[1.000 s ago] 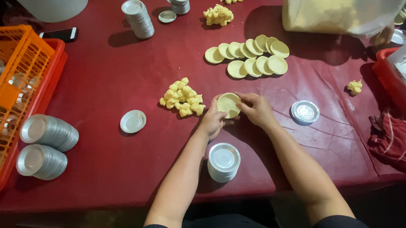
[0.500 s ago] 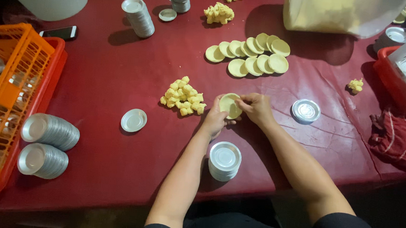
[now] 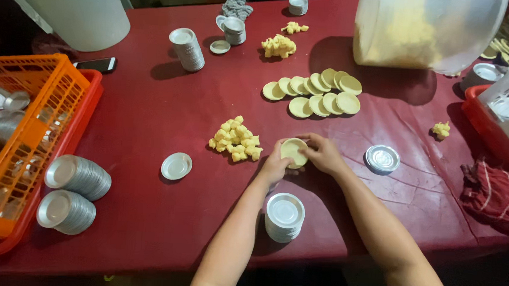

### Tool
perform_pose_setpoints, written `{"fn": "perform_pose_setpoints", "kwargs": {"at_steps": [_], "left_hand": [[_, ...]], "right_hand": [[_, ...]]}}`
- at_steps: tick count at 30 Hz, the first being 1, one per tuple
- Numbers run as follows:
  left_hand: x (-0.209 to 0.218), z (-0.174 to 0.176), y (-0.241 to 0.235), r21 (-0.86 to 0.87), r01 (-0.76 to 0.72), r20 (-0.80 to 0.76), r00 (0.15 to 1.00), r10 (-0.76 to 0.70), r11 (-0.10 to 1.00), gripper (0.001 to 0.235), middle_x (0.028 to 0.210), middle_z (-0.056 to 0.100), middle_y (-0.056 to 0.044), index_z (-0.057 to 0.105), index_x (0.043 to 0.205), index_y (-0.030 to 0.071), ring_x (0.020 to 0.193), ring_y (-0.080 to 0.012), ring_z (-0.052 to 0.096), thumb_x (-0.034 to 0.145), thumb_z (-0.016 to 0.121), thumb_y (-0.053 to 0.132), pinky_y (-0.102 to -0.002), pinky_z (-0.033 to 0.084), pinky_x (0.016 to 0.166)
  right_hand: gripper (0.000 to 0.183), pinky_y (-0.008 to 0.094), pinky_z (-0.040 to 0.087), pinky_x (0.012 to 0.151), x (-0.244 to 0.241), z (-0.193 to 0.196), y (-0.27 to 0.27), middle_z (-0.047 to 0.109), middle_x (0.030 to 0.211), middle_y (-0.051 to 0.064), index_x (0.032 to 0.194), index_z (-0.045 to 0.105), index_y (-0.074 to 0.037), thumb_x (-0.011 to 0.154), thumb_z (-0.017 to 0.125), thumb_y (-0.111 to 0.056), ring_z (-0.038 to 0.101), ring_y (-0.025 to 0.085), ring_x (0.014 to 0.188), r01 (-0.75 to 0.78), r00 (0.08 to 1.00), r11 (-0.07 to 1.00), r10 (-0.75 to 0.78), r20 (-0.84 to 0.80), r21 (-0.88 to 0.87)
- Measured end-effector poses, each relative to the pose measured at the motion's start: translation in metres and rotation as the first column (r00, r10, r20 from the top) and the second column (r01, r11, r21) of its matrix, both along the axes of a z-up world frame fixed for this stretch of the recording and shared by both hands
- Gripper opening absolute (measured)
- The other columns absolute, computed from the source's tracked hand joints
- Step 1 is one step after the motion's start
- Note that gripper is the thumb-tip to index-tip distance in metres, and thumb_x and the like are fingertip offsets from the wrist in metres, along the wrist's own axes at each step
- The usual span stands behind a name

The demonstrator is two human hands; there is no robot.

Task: The person places small yellow dough pieces into shallow white plastic cups and presses them into shape. They repeat this process, stacking the filled cups on the table.

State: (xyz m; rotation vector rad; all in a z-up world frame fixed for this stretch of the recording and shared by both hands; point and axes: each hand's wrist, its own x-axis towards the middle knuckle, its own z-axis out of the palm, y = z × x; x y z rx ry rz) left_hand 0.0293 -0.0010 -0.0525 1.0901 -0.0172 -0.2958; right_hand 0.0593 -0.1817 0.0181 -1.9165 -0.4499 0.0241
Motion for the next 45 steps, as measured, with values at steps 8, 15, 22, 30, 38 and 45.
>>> {"fn": "perform_pose_setpoints", "kwargs": {"at_steps": [8,15,22,30,38,45], "left_hand": [[-0.010,0.006,0.020,0.256,0.101,0.049,0.992,-0.118,0.961,0.078,0.122,0.060,-0.028,0.023,0.156,0.024,0.076,-0.0397,0.075,0.097,0.074,0.014,-0.040,0.067,0.059],[-0.052,0.084,0.033,0.398,0.413,0.131,0.858,-0.496,0.819,0.038,0.088,0.065,-0.007,0.066,0.124,0.004,0.059,-0.0096,0.062,0.089,0.078,0.017,-0.019,0.048,0.050],[-0.052,0.084,0.034,0.531,0.567,0.108,0.692,-0.714,0.630,0.053,0.076,0.062,0.005,0.068,0.110,0.011,0.060,-0.0041,0.054,0.069,0.096,0.031,-0.017,0.041,0.053],[-0.055,0.113,0.062,0.617,0.477,0.158,0.704,-0.692,0.626,0.049,0.084,0.070,-0.003,0.069,0.102,0.010,0.075,-0.0125,0.064,0.071,0.094,0.038,-0.025,0.048,0.067],[-0.028,0.090,0.140,0.927,-0.206,0.141,0.966,0.216,0.314,0.036,0.075,0.067,0.008,0.067,0.098,0.026,0.085,-0.0133,0.072,0.074,0.090,0.040,-0.029,0.057,0.076],[-0.019,0.072,0.135,0.964,-0.192,0.144,0.958,0.249,0.182,0.031,0.090,0.075,0.005,0.067,0.099,0.033,0.102,-0.0187,0.074,0.075,0.086,0.041,-0.035,0.060,0.086]], "right_hand": [[0.032,0.049,0.054,0.092,0.041,-0.016,-0.057,0.073,0.102,0.021,0.112,0.075,-0.003,0.087,0.082,-0.021,0.069,0.039,0.103,0.267,0.948,0.958,-0.242,0.207,-0.104],[0.015,0.036,0.060,0.051,0.165,-0.033,-0.184,0.075,0.087,0.013,0.111,0.075,-0.008,0.099,0.069,-0.015,0.074,0.024,0.070,0.698,0.701,0.707,-0.707,0.093,0.117],[0.023,0.038,0.059,0.064,0.227,-0.091,-0.194,0.075,0.083,0.006,0.096,0.081,-0.022,0.078,0.085,-0.036,0.075,0.026,0.084,0.811,0.555,0.500,-0.821,0.130,-0.303],[0.042,0.043,0.062,0.078,0.156,0.008,-0.079,0.063,0.094,0.008,0.114,0.081,-0.024,0.074,0.094,-0.026,0.071,0.032,0.090,0.739,0.673,0.506,-0.583,0.456,-0.444],[0.054,0.056,0.058,0.085,-0.028,0.045,0.109,0.058,0.109,0.015,0.120,0.056,-0.012,0.079,0.080,-0.038,0.066,0.045,0.104,-0.059,0.936,0.824,0.242,0.255,-0.564],[0.058,0.045,0.057,0.086,-0.005,-0.013,0.127,0.066,0.106,0.002,0.119,0.049,-0.025,0.078,0.079,-0.054,0.069,0.028,0.108,0.047,0.980,0.766,0.088,0.178,-0.641]]}}
